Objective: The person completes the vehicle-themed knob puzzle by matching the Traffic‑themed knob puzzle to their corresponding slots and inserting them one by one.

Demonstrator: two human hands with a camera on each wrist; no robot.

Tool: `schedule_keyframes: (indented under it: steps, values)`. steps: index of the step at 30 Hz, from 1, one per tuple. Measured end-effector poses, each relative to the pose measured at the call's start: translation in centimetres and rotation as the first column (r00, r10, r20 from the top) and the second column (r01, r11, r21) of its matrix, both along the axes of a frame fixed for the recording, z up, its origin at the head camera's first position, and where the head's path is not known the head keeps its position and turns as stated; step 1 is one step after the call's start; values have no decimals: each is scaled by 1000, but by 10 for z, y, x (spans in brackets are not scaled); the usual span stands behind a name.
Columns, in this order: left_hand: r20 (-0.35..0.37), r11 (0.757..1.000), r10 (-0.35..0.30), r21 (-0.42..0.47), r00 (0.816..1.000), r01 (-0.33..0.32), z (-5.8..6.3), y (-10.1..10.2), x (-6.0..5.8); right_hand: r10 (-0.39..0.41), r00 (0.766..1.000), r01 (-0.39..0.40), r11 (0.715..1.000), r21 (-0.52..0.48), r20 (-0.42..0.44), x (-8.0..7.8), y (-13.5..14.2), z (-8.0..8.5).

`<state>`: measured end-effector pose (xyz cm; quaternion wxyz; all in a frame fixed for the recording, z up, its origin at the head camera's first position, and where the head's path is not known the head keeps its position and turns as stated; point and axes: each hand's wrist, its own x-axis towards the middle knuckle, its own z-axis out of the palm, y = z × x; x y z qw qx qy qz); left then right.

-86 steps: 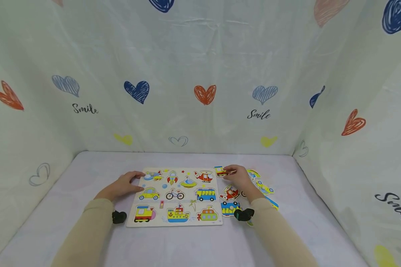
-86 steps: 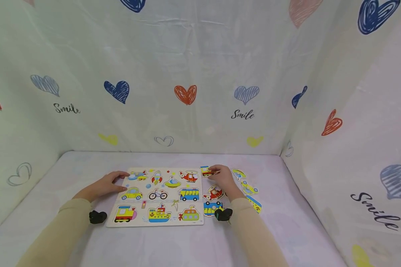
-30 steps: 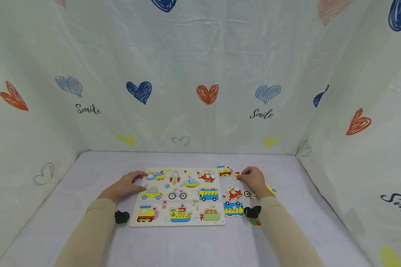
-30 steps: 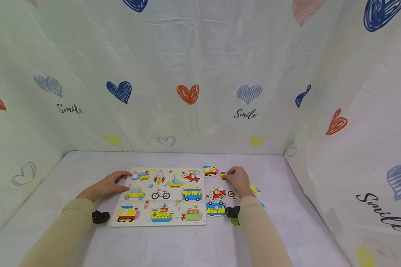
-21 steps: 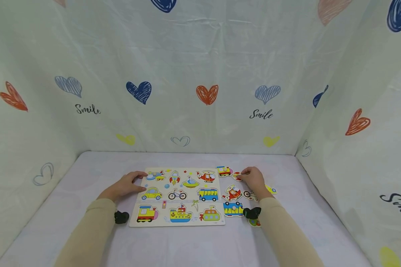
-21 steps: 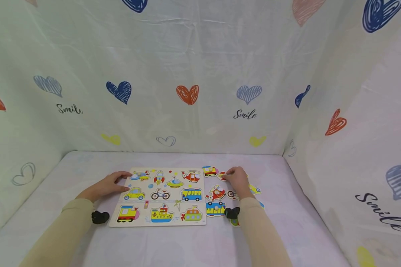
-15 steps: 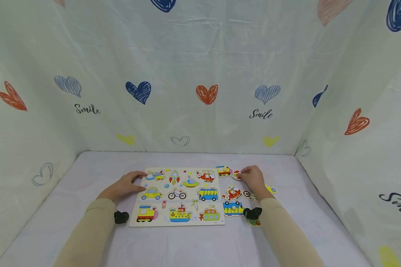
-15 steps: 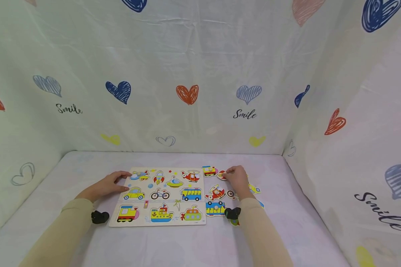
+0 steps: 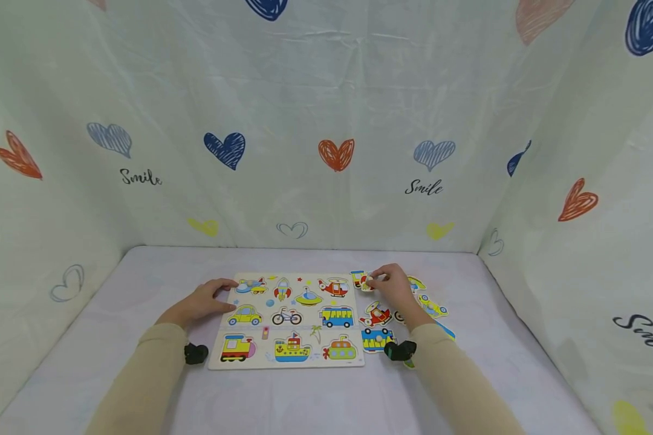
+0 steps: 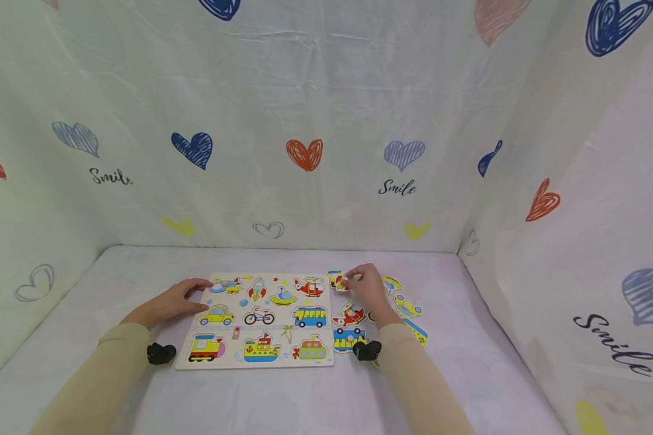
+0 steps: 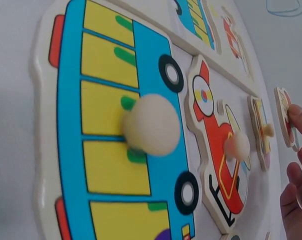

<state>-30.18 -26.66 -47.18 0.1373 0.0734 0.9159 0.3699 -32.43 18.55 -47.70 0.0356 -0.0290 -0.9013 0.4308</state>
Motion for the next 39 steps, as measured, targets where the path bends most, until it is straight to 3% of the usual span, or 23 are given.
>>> schedule_keyframes:
  steps: [14, 29, 39]
  values:
    - [15, 1000, 23, -12, 1000, -23, -2, 1, -1, 108, 994, -107, 994, -32, 21, 9, -52, 10]
    - [13, 999, 46, -16, 999, -45, -4, 0, -2, 265, 964, -265, 963, -49, 2, 9, -103, 10]
    - [11, 999, 36, 1, 999, -36, -4, 0, -3, 289, 957, -290, 956, -45, -18, 9, -128, 7]
